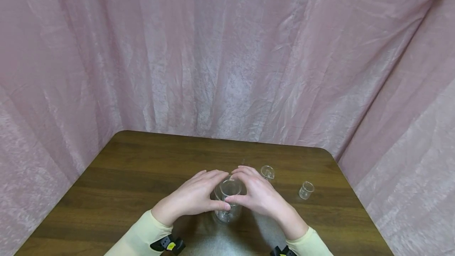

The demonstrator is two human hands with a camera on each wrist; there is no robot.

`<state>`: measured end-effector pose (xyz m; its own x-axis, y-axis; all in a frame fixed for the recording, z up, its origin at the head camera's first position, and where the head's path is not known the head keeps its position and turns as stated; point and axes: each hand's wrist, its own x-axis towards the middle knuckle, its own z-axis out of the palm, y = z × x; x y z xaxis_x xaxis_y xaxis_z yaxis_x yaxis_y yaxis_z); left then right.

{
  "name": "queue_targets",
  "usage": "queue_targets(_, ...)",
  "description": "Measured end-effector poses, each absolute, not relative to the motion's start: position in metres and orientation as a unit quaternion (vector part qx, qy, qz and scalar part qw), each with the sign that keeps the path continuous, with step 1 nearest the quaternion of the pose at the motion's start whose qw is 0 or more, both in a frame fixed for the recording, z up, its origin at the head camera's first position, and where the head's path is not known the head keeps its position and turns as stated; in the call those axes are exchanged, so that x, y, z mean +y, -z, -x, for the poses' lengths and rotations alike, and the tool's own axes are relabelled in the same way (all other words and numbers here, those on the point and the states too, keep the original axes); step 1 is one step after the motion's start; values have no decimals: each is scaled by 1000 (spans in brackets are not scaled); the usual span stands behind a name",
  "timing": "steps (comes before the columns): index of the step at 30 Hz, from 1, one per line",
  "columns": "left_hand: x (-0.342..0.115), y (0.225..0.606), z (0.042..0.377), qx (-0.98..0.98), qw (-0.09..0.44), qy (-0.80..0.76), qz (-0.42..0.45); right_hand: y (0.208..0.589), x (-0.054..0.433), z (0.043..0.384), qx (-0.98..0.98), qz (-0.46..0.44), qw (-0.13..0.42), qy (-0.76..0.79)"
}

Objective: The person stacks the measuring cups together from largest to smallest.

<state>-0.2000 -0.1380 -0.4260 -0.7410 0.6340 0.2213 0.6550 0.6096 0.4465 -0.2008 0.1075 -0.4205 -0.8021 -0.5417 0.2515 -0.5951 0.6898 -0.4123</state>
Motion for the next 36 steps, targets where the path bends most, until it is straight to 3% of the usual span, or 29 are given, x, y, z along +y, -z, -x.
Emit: queue_targets(36, -137, 427, 198, -901, 10, 253, 352, 407, 99, 212, -921, -317, -48, -222)
